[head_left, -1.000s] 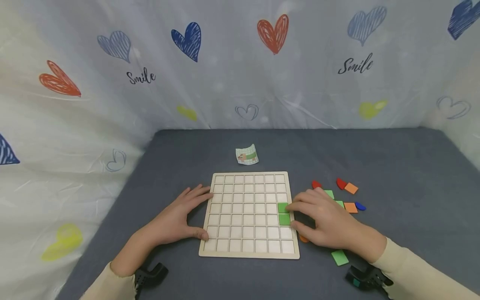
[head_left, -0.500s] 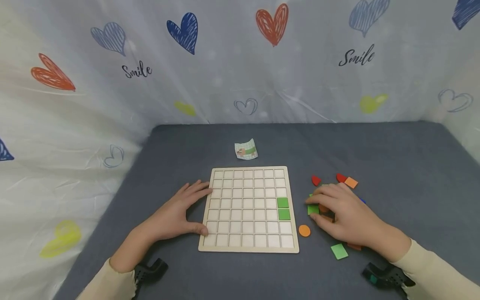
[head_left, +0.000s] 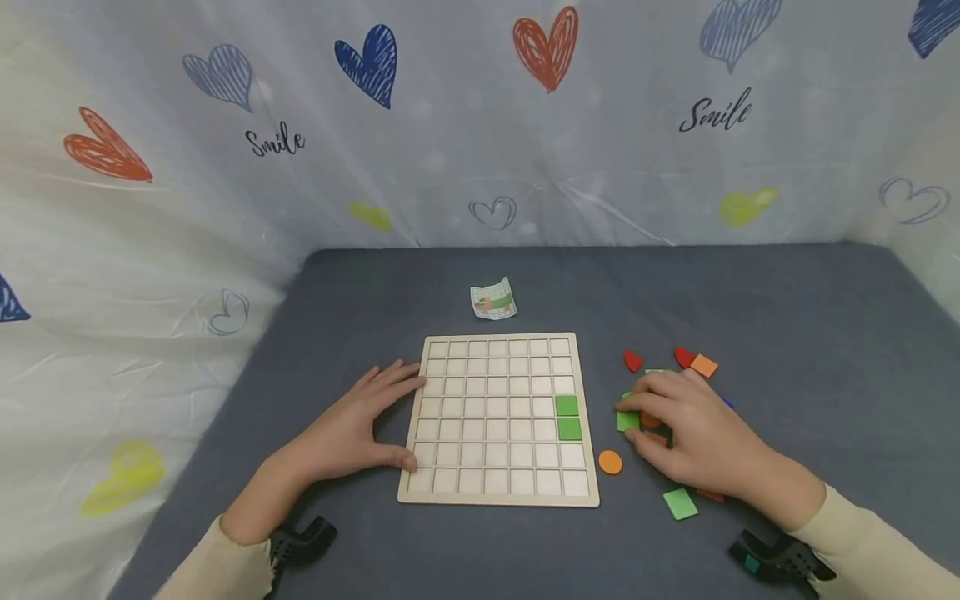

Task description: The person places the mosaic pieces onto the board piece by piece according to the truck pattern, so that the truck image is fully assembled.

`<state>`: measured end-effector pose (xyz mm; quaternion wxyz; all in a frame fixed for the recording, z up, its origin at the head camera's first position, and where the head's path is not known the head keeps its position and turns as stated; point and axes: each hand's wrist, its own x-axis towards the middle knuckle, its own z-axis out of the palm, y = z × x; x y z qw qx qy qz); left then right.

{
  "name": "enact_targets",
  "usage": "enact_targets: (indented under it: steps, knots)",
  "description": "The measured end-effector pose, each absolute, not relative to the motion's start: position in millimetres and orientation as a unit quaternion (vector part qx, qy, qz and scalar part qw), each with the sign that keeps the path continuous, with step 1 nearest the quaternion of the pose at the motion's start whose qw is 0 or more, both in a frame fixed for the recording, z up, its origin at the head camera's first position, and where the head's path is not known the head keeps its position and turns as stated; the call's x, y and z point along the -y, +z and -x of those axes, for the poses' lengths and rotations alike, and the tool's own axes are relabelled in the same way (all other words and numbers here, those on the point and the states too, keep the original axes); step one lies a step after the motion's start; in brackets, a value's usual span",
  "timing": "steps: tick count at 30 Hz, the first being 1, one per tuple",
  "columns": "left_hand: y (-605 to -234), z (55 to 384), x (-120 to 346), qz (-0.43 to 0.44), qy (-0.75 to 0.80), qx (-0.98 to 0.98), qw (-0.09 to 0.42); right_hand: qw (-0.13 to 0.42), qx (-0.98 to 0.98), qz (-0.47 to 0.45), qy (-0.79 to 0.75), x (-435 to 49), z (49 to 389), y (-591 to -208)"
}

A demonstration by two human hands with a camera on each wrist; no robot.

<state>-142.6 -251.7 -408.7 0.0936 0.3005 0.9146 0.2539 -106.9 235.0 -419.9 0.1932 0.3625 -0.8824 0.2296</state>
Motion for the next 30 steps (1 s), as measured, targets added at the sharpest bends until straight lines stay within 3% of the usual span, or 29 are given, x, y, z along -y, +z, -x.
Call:
enact_targets:
  steps: [30]
  knots:
    - [-408.7, 143.8, 250.6, -0.298, 0.255, -0.915, 0.098, 0.180, 0.860, -0.388, 0.279, -229.9, 110.3, -422.0]
